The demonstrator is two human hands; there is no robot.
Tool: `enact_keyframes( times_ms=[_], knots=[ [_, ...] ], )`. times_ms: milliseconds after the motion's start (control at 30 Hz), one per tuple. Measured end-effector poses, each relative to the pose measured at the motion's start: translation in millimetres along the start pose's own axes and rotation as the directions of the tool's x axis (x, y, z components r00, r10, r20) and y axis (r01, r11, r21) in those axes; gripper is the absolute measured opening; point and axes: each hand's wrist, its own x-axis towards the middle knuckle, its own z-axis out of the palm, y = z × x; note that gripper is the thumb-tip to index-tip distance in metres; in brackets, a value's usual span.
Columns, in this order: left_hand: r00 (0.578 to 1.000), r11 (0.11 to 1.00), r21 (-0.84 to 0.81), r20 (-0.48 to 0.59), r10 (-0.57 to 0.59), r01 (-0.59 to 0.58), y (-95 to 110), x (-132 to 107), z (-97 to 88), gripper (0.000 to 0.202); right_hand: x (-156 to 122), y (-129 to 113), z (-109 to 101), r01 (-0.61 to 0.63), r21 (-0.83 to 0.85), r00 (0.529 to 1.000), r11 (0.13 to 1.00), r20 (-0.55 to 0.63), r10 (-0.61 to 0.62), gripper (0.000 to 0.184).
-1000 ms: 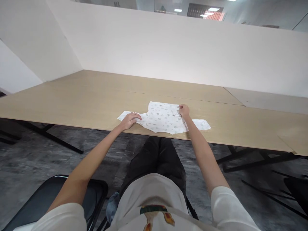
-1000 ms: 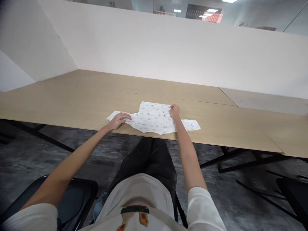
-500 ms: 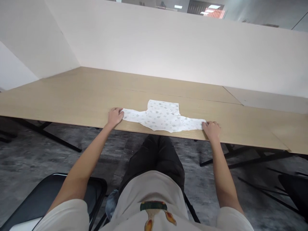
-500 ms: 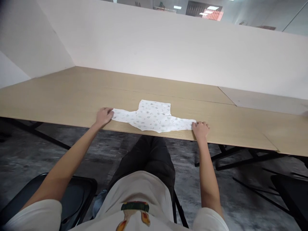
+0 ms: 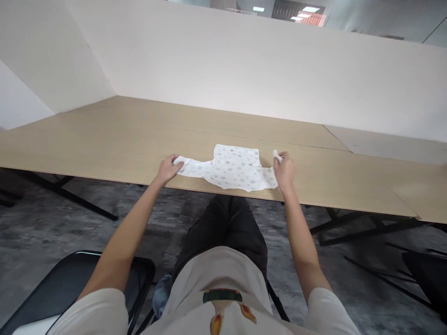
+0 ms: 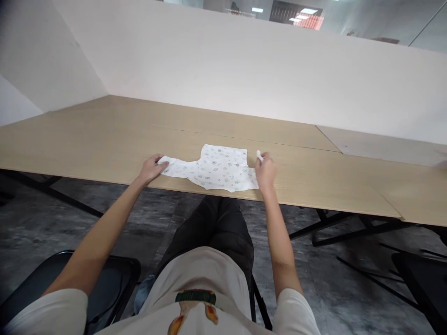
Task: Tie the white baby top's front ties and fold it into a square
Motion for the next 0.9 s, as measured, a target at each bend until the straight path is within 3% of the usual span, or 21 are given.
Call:
enact_keyframes(
  times_ms=[167,300,533,767,900],
  knots=[
    [0.999,0.998,-0.055,-0.021,-0.026,0.025,6.9,-2.4,-3.3,0.037,-23.7,-71.4,41.2,0.123,0.049,0.98,0.991,0.15,-0.129,0.028],
    [0.999,0.998,-0.054,-0.027,-0.039,0.038,9.8,-4.8,-5.3,0.04,-41.3,-96.1,67.9,0.148,0.002,0.952,0.989,0.27,-0.143,0.028],
    [0.999,0.999,-0.022,-0.029,-0.036,0.035,11.8,-6.0,-5.3,0.04,-49.1,-102.8,73.8,0.18,-0.057,0.93,0.982,0.335,-0.151,0.032],
    [0.998,0.993,-0.102,-0.036,-0.059,0.055,6.3,-1.2,0.8,0.04,-67.6,-101.6,70.4,0.29,0.003,0.903,0.957,0.329,-0.275,0.037],
    [0.998,0.961,-0.273,-0.01,-0.057,0.052,31.4,3.2,13.9,0.041,-86.6,-94.9,57.6,0.299,0.119,0.905,0.947,0.278,-0.321,0.041]
  ],
)
